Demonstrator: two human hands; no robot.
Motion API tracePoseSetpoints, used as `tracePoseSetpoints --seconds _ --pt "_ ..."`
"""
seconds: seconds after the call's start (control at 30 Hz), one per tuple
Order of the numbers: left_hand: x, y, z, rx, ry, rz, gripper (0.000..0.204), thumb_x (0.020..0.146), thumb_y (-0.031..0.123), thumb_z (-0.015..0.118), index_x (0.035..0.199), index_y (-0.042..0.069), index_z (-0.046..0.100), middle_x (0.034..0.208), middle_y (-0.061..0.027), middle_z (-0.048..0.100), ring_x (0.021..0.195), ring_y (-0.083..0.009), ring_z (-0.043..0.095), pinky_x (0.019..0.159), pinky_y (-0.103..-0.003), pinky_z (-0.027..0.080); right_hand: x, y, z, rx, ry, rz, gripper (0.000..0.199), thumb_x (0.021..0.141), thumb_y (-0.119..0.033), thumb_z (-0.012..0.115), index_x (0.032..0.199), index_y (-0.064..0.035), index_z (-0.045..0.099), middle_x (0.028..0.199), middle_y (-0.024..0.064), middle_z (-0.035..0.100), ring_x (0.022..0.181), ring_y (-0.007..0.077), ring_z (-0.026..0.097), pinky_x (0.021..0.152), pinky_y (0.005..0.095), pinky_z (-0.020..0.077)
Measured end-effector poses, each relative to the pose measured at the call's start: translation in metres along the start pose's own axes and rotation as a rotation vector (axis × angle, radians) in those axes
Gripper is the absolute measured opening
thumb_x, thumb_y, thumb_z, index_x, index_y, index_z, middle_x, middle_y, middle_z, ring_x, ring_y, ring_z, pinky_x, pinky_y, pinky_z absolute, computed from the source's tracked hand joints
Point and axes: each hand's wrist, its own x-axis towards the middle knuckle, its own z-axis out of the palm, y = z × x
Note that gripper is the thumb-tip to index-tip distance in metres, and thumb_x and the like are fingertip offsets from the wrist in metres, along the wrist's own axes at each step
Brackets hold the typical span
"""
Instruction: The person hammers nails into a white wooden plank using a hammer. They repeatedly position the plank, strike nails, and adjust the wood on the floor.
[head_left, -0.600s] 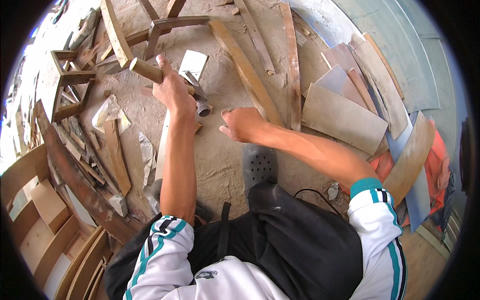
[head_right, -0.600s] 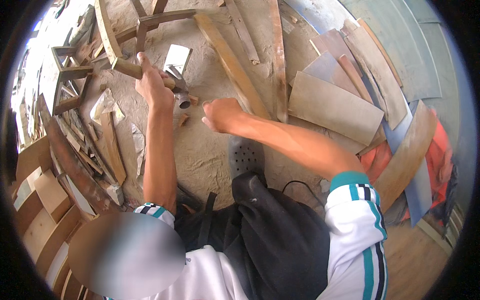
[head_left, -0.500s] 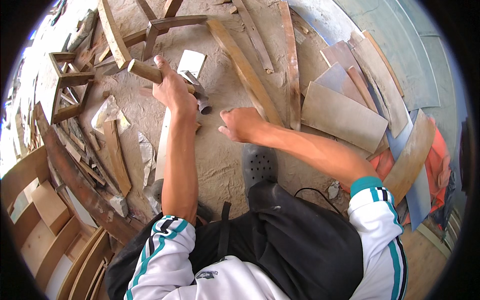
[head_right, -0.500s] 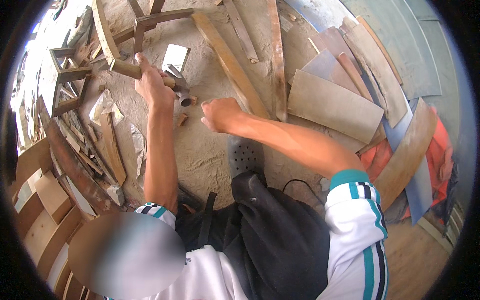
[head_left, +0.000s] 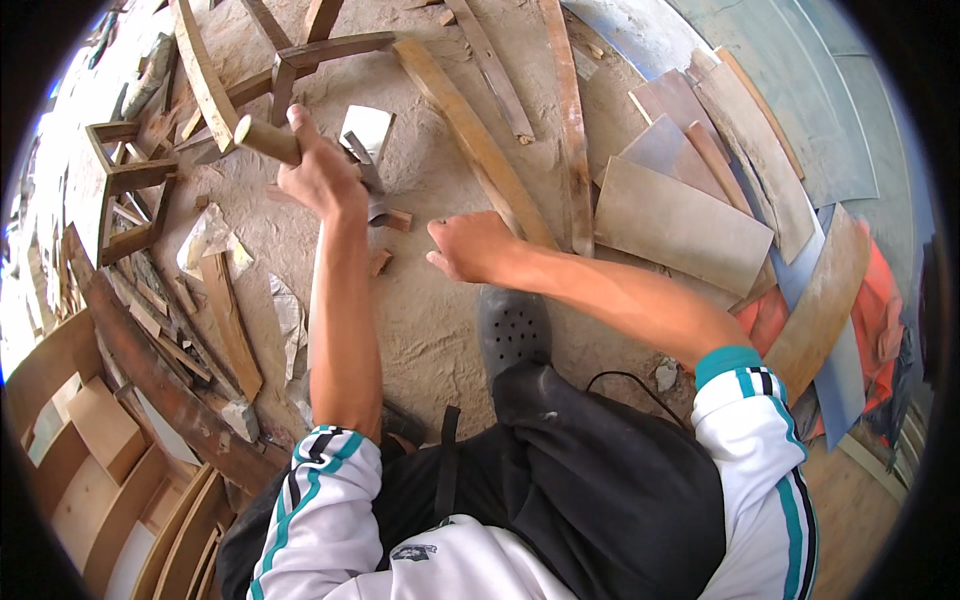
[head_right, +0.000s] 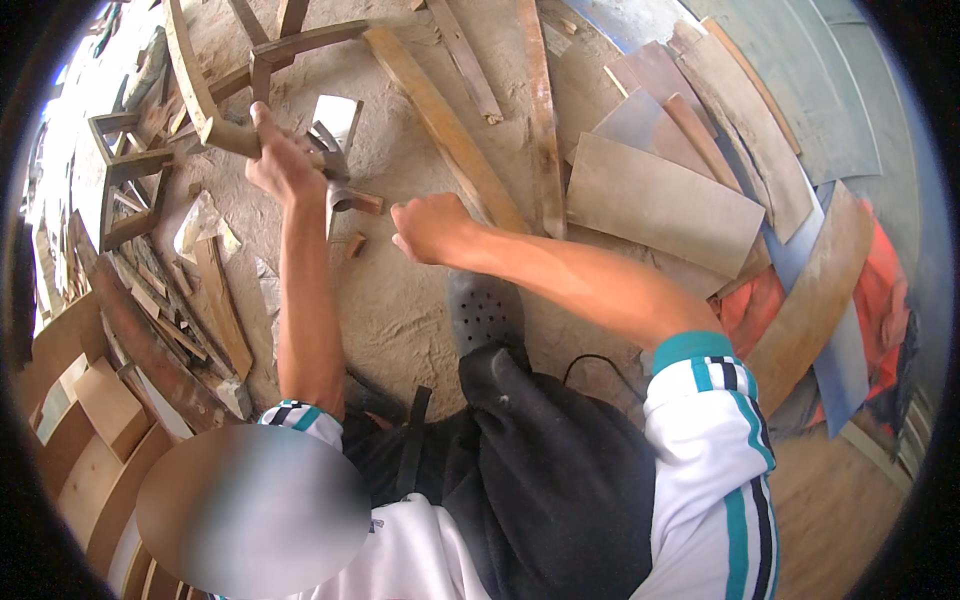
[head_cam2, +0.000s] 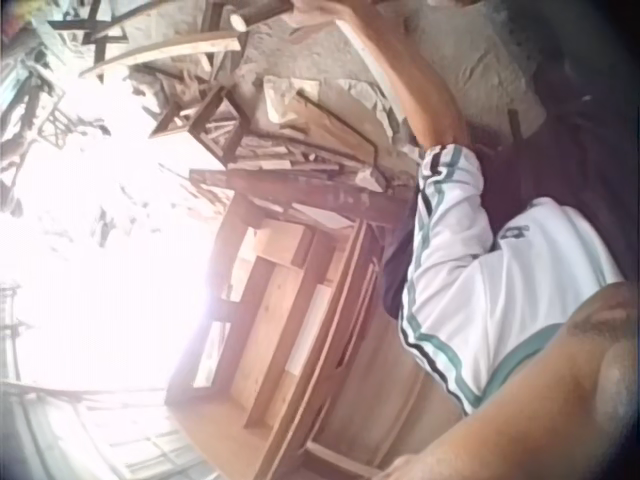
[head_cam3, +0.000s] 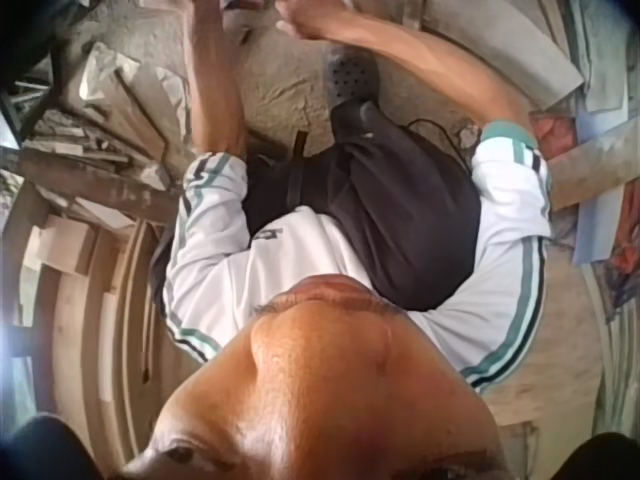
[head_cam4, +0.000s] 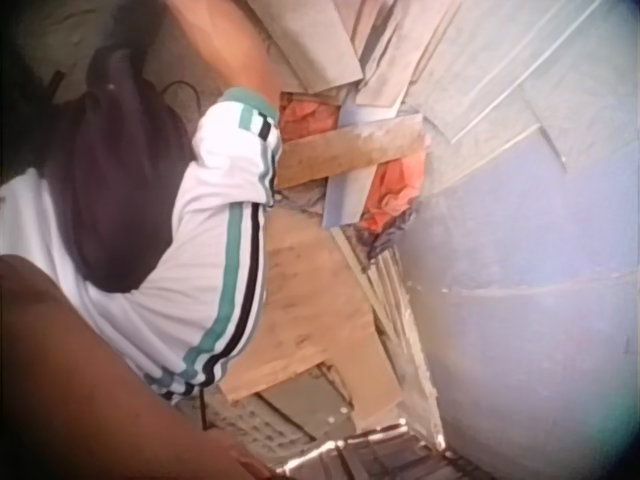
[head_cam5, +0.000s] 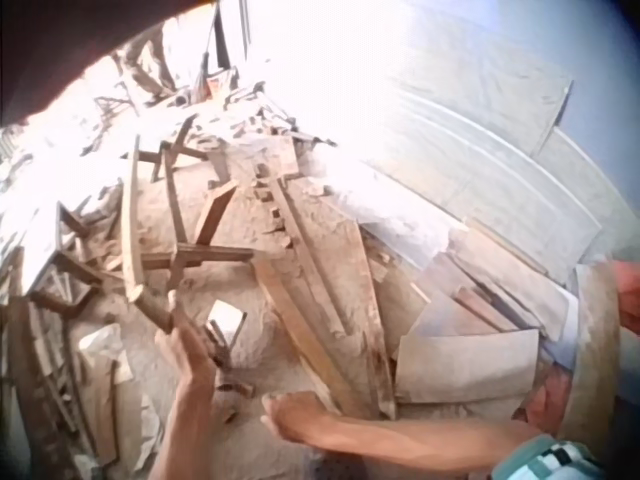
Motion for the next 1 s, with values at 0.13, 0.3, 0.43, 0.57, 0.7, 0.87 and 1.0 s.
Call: tracePoseSetpoints --seconds 0.13,0.3,0.43,0.57,0.7,0.87,1.0 --pt "0.003 -0.013 -0.015 -0.003 -0.217 0.127 0.041 0.095 0.03 0.067 0.062 0.011 0.051 0.052 0.001 0.048 0.043 -0.0075 0.044 0.039 -0.026 0.032 -0.001 0.004 -0.002 -0.023 -0.025 0.009 0.034 0.094 -0.034 0.06 0.098 -0.0003 0.06 0.087 0.0189 0.068 0.083 0.0389 0.068 0.071 0.0505 0.0541" --pt "0.03 -0.025 -0.049 -0.024 -0.45 0.209 0.039 0.095 0.023 0.065 0.062 0.009 0.051 0.052 0.0009 0.047 0.043 -0.0071 0.042 0.039 -0.026 0.029 0.003 0.004 0.001 -0.029 -0.057 0.021 0.036 0.095 -0.035 0.059 0.099 0.0008 0.06 0.085 0.0192 0.068 0.083 0.0394 0.067 0.072 0.0515 0.053" --pt "0.052 -0.017 -0.056 -0.012 -0.528 0.163 0.041 0.094 0.022 0.066 0.058 0.01 0.05 0.053 0.0019 0.047 0.044 -0.0067 0.042 0.04 -0.026 0.03 0.004 0.0 -0.004 -0.047 -0.084 0.011 0.037 0.095 -0.035 0.059 0.1 0.0017 0.063 0.087 0.0194 0.07 0.083 0.039 0.069 0.071 0.05 0.0541" --pt "0.028 -0.002 -0.04 0.127 -0.471 0.117 0.04 0.093 0.025 0.068 0.062 0.013 0.045 0.054 0.0031 0.04 0.045 -0.0079 0.039 0.043 -0.026 0.03 0.006 -0.005 -0.003 -0.009 -0.075 0.046 0.037 0.095 -0.036 0.06 0.094 0.0017 0.061 0.082 0.0203 0.067 0.08 0.0402 0.067 0.07 0.0519 0.052" --pt "0.002 0.01 -0.039 0.021 -0.4 0.019 0.04 0.093 0.026 0.068 0.063 0.013 0.044 0.055 0.0031 0.039 0.046 -0.0078 0.037 0.044 -0.026 0.031 0.008 -0.003 -0.004 0.029 -0.06 0.061 0.04 0.095 -0.038 0.059 0.094 0.002 0.062 0.08 0.0208 0.067 0.079 0.0402 0.066 0.068 0.0501 0.0516" --pt "-0.014 0.01 -0.061 0.019 -0.369 0.059 0.04 0.094 0.028 0.066 0.063 0.012 0.047 0.054 0.0035 0.043 0.046 -0.0065 0.041 0.042 -0.025 0.032 0.018 0.007 -0.003 0.339 0.05 0.138 0.052 0.097 -0.05 0.052 0.094 -0.0001 0.064 0.081 0.0171 0.069 0.078 0.0346 0.067 0.068 0.0452 0.0521" --pt "-0.039 -0.002 -0.075 0.41 -0.497 0.372 0.035 0.089 0.02 0.073 0.063 0.005 0.054 0.057 -0.002 0.053 0.052 -0.0097 0.05 0.048 -0.028 0.04 0.021 -0.007 -0.03 1.142 -0.166 0.448 0.073 0.097 -0.07 0.034 0.092 -0.0033 0.064 0.079 0.0106 0.066 0.074 0.0232 0.064 0.066 0.0368 0.0502"
